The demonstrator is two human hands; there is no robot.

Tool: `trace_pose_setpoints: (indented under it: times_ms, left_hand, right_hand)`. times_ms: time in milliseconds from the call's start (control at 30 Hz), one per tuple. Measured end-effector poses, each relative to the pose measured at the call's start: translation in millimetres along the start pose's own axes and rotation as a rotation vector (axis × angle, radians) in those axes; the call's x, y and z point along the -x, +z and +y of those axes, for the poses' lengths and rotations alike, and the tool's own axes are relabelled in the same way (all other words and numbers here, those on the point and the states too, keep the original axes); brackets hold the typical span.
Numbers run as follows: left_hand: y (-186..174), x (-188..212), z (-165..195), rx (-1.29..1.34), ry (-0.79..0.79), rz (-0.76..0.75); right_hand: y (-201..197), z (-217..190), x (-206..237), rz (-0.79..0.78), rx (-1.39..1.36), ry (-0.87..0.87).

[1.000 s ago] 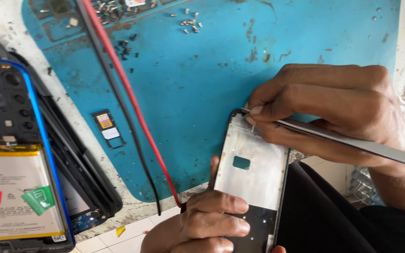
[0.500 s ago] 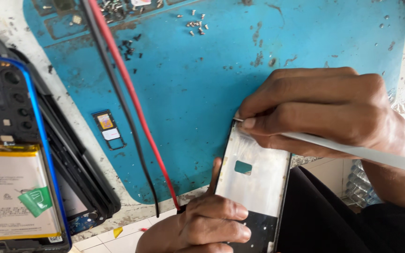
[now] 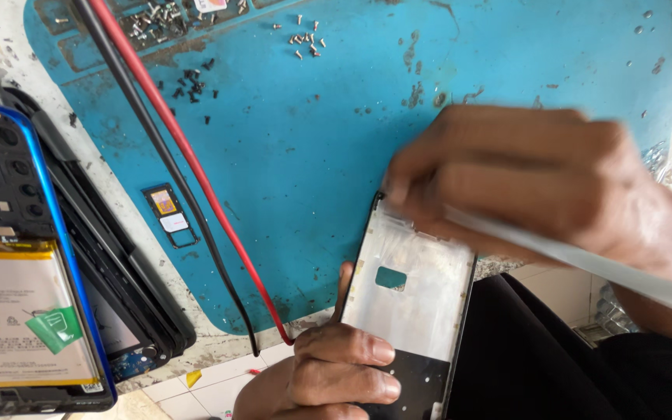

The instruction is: The person holds a disassembled phone mid-frame and scrapes old adhesive residue from its inner edges using a thin metal tool, working around the frame perimeter. They then wipe the frame surface with a cloth and hold the frame up to view it.

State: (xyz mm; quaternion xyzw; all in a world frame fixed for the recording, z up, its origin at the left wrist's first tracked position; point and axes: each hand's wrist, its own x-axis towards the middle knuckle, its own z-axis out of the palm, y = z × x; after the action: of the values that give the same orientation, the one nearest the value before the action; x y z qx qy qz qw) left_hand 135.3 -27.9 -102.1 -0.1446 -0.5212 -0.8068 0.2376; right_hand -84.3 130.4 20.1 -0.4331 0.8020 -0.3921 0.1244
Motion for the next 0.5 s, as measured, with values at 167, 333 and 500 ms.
trace_pose_setpoints:
  times_ms: [167, 333, 500]
  left_hand:
    - [6.3, -30.1, 18.1, -0.158, -0.227, -0.205]
    - [8.0, -49.3, 25.4, -0.216, -0.215, -0.269]
    - [-5.2, -70.4, 43.1, -0.256, -0.332, -0.337]
  right_hand:
    - [-8.0, -0.2, 8.4, 0.02, -0.021, 0.227]
    - [-9.1, 12.9, 33.6, 0.126, -0.18, 0.449]
    - [-6.9, 22.8, 58.4, 0.097, -0.195, 0.359]
